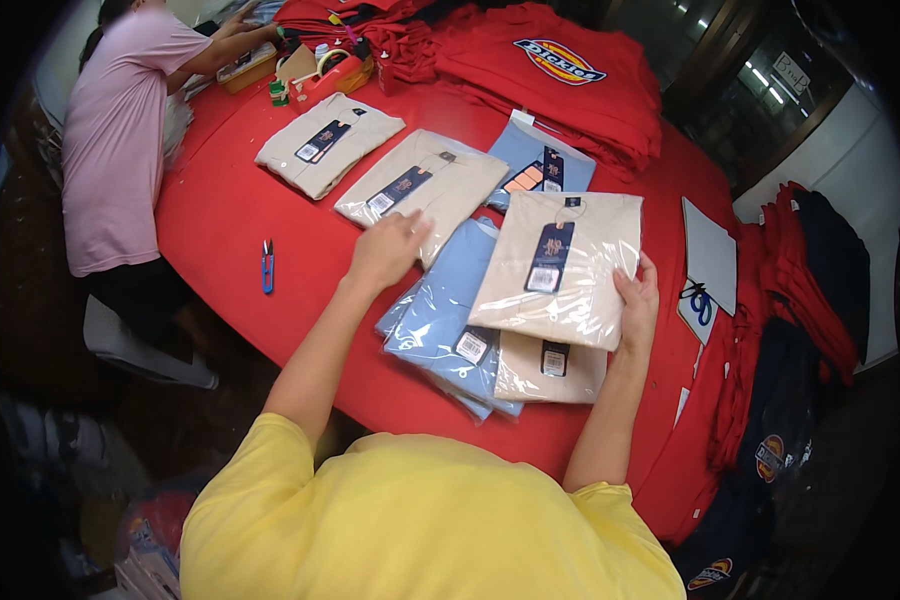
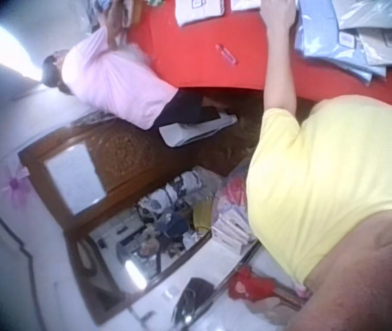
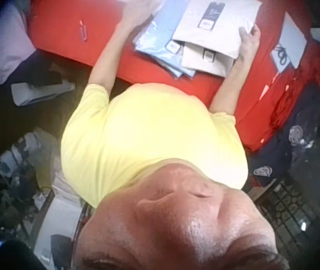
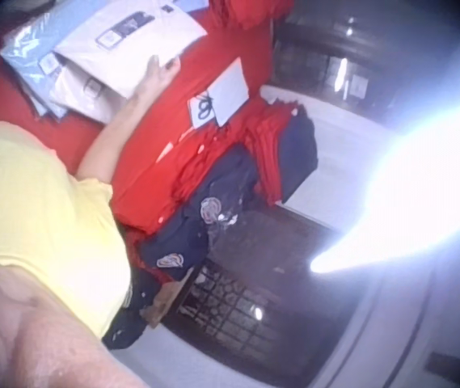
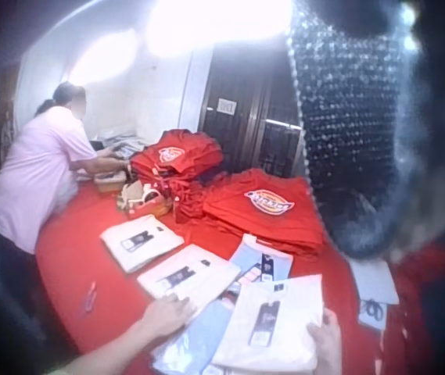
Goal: The person places folded shirts into clear plastic bags, smooths the bags to remove air, and stacks the packaged garments on a table.
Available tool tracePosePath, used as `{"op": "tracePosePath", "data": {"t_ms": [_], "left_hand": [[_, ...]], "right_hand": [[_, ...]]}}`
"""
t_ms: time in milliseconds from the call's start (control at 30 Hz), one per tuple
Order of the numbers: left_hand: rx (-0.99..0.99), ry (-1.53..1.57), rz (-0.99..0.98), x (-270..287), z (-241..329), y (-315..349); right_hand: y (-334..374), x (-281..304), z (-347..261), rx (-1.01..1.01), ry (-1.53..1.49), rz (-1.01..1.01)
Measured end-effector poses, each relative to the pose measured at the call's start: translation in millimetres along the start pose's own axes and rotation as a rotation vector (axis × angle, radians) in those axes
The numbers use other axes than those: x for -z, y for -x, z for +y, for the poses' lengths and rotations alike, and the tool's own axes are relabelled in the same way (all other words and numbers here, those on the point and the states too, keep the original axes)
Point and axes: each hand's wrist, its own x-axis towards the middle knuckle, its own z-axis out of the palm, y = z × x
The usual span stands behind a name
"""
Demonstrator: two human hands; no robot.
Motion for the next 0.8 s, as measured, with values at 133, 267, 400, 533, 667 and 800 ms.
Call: {"op": "tracePosePath", "data": {"t_ms": [133,267,400,533,667,800], "left_hand": [[0.08,-0.098,0.419,-8,-85,-31],[0.304,0.07,0.222,-6,-132,-53],[0.37,0.143,0.199,9,-111,-34],[0.341,-0.023,0.268,9,-101,-19],[0.353,-0.017,0.31,8,-90,-26],[0.325,-0.033,0.367,11,-91,-34]], "right_hand": [[-34,-65,10,0.061,-0.067,-0.07],[-55,-114,77,-0.126,0.122,-0.092],[-37,-113,91,-0.224,0.275,-0.314],[-11,-78,23,-0.14,0.436,-0.241],[20,30,13,0.039,1.254,0.031],[61,117,21,-0.243,1.324,0.096]]}}
